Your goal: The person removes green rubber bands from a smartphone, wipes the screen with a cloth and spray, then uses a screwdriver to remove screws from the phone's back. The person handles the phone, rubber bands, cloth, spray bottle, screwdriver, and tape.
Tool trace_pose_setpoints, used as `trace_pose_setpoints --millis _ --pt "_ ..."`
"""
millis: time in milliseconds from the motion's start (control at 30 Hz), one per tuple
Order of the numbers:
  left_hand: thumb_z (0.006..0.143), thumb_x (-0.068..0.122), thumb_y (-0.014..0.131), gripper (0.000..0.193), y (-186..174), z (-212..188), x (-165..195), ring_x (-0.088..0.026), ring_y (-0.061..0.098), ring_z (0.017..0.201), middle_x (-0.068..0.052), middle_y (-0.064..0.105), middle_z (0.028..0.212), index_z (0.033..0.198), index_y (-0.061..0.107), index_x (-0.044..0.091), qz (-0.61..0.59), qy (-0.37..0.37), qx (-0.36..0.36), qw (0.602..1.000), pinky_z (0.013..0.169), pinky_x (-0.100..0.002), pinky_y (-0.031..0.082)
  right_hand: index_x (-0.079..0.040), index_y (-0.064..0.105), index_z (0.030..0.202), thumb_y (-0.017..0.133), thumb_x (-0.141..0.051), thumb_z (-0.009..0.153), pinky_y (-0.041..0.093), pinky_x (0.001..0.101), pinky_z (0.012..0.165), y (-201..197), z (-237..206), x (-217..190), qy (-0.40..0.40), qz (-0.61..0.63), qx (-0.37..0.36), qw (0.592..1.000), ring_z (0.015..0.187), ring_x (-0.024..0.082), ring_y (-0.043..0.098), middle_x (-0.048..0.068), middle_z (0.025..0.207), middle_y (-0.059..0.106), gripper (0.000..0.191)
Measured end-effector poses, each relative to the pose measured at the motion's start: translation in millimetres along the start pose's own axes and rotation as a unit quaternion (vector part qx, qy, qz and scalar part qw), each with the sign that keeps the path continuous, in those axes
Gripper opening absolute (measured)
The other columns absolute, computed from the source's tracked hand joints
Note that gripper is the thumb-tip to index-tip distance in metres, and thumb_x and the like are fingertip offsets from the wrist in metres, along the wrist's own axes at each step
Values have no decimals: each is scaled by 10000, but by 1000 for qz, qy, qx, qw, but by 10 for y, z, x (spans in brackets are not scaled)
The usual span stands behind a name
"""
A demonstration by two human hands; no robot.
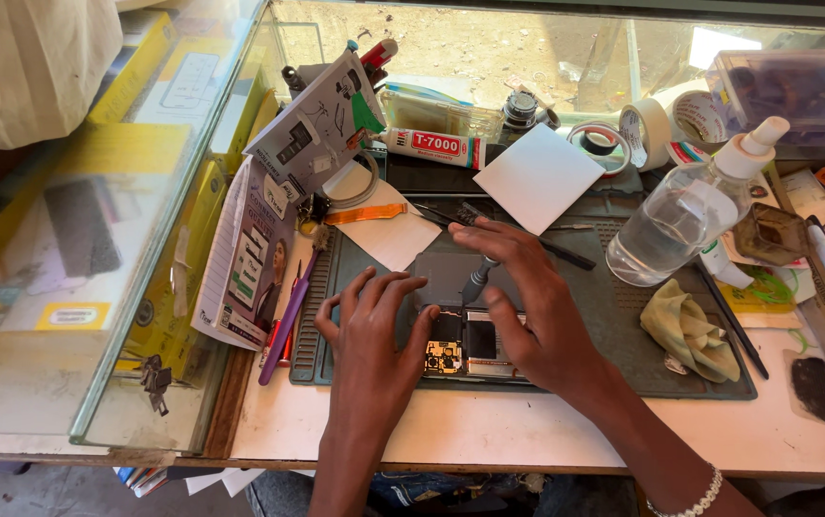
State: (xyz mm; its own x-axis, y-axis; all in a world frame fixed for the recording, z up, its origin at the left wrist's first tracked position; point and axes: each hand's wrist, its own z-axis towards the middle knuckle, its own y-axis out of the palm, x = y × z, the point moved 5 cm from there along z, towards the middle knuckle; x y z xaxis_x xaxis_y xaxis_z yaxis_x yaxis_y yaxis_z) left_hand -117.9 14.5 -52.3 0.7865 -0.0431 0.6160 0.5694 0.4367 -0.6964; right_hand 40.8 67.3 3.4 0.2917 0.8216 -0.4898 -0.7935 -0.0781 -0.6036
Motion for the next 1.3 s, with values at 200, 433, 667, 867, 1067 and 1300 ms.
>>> trace_pose_setpoints --millis 200,433,667,867,1067,1300 --pt "873 222 744 309 13 -7 38 -281 459 1389 -49 682 1277 1178 736 171 -18 23 -11 1000 1139 -537 178 -61 537 1402 689 49 916 614 322 899 53 -28 123 113 118 -5 987 1157 212 749 107 1432 646 521" --pt "830 207 776 199 42 33 148 -307 470 1362 -50 697 1222 1024 794 164 -24 51 -24 998 1114 -561 171 -18 479 1441 654 55 942 604 343 921 -5 -76 170 123 200 30 972 1212 277 720 191 1427 629 534" --pt "886 190 723 136 131 165 131 -320 504 1349 -38 733 1203 978 816 154 1 41 -2 999 1115 -555 201 -20 478 1429 632 57 974 602 333 934 -41 -104 183 121 184 72 973 1233 280 712 193 1410 636 486" --pt "932 117 661 292 30 75 50 -341 499 1353 -66 712 1308 1205 766 125 -28 60 46 997 1104 -527 217 -20 498 1399 626 70 976 588 336 970 89 -103 121 103 183 71 975 1259 273 700 182 1377 654 451" --pt "878 193 737 240 -132 -39 -102 -286 572 1231 -54 743 1129 1100 782 115 -30 -40 59 997 1090 -483 272 -30 531 1362 659 56 958 619 332 975 230 -89 126 134 188 35 972 1245 237 711 167 1316 700 433" --pt "833 225 769 204 -160 -23 -37 -261 588 1127 -48 739 1036 1001 813 117 -53 -52 -1 997 1066 -481 269 -34 537 1374 677 31 954 593 330 937 257 -72 63 97 135 8 986 1214 229 722 146 1323 684 447"
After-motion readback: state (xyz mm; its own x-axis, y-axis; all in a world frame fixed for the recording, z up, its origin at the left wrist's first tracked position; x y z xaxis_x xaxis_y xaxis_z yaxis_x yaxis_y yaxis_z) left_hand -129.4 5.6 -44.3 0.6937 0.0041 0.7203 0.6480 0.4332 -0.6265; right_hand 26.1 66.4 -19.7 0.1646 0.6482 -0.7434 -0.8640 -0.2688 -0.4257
